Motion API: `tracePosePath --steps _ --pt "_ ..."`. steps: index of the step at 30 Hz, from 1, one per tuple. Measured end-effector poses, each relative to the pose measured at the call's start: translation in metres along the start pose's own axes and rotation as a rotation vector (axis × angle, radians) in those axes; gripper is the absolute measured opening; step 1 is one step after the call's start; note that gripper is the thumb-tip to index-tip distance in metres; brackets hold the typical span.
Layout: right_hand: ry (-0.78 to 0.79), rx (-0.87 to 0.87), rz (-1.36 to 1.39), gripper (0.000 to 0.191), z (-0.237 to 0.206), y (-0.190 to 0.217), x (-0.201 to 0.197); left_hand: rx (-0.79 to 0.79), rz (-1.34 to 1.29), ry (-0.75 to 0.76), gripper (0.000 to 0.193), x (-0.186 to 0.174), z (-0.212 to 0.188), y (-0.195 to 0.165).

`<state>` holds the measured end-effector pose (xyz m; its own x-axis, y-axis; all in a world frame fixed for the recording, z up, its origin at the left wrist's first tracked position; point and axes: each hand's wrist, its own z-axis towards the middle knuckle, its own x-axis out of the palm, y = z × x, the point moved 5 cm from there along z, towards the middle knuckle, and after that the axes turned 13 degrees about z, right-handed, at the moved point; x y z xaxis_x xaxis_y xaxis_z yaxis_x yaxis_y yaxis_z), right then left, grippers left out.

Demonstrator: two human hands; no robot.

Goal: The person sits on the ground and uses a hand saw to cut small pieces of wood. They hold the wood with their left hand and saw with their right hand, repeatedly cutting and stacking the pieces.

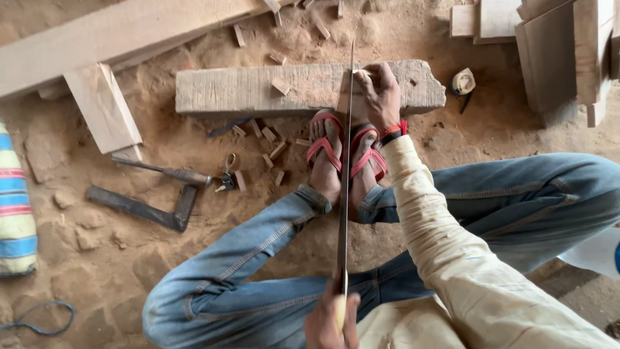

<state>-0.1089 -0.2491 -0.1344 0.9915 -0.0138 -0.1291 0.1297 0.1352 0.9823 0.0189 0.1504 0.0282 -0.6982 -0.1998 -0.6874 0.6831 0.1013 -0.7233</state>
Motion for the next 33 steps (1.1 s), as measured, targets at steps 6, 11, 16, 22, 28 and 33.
tracePosePath --steps 6,11,16,22,28,33 --pt "0.003 0.016 -0.064 0.024 0.004 0.003 -0.001 0.182 -0.056 -0.173 0.011 0.059 0.201 -0.002" --pt "-0.084 -0.017 -0.215 0.029 0.004 0.008 -0.002 0.06 -0.099 -0.087 0.038 0.048 0.219 -0.012" --pt "-0.058 0.007 -0.025 0.032 -0.004 0.009 0.001 -0.084 -0.124 -0.025 0.04 0.004 0.026 0.004" --pt "-0.075 0.014 -0.186 0.03 -0.001 0.012 0.002 0.021 -0.067 -0.084 0.034 0.029 0.089 0.015" --pt "-0.104 -0.075 -0.12 0.028 -0.007 0.026 0.003 -0.02 -0.066 0.009 0.037 0.055 0.248 -0.02" --pt "-0.092 -0.092 -0.147 0.026 -0.005 0.03 0.0 -0.1 -0.155 0.008 0.037 0.035 0.074 0.025"
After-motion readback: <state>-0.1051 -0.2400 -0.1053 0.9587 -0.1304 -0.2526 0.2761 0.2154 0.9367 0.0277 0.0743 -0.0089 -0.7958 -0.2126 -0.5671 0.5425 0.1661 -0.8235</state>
